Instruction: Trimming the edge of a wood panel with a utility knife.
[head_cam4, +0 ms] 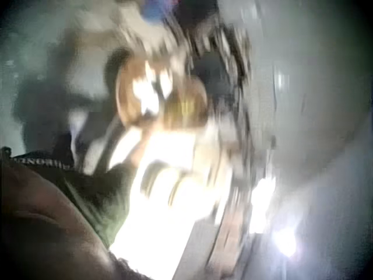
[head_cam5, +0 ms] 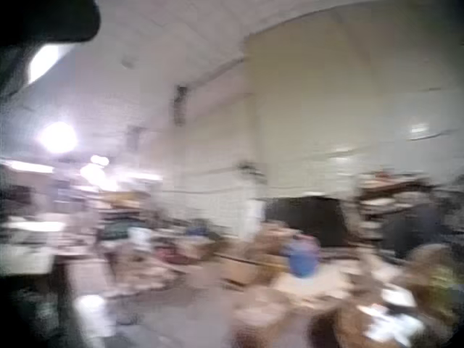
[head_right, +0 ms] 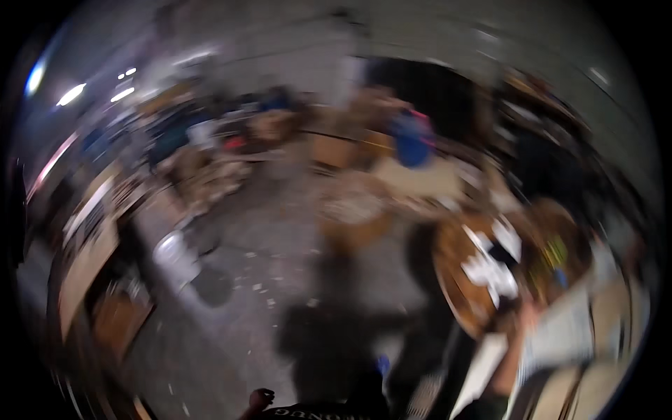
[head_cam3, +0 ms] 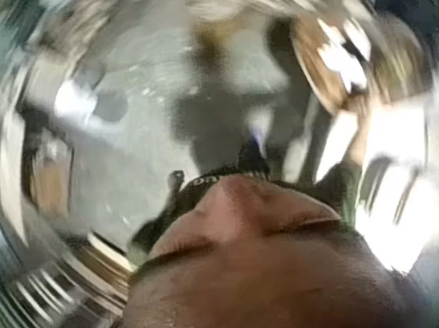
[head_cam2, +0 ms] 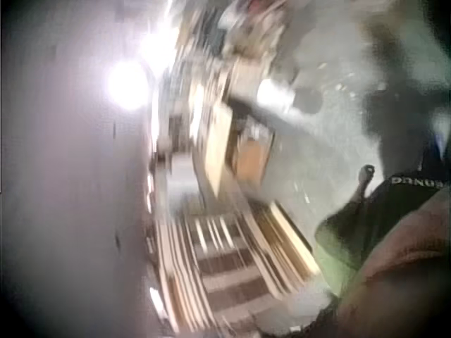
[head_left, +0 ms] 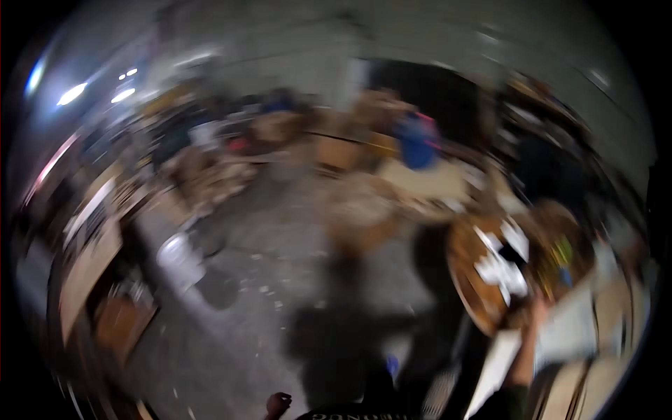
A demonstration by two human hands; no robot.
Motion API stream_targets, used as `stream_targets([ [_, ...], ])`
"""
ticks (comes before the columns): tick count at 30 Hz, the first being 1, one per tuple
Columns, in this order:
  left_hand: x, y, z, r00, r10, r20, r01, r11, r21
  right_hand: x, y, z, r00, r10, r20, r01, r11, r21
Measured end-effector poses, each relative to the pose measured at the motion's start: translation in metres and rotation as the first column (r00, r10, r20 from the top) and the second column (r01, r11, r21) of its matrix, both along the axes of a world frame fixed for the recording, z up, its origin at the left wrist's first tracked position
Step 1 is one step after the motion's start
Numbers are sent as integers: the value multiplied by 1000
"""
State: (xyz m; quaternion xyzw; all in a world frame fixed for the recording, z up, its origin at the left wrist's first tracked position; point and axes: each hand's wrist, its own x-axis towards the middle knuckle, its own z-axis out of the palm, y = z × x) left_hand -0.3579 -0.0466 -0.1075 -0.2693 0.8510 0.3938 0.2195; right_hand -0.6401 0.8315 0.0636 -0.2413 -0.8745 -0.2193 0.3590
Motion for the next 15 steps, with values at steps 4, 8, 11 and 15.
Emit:
stream_targets([
  [4, -29, 20, 65, 991, -21, 134, 60, 953, -298, -134, 5, -30, 795, 144, -589, -421, 830, -366],
  [8, -60, 57, 109, 983, 144, 110, -111, 957, -266, -197, -43, 8, 558, 200, -805, -475, 873, -112],
  [11, -60, 71, 95, 981, 172, 86, -151, 965, -215, -201, -74, 32, 487, 160, -859, -492, 862, -118],
  [15, -92, 60, 94, 966, -34, 257, 100, 964, -246, -213, -43, 30, 788, 223, -574, -289, 957, -26],
])
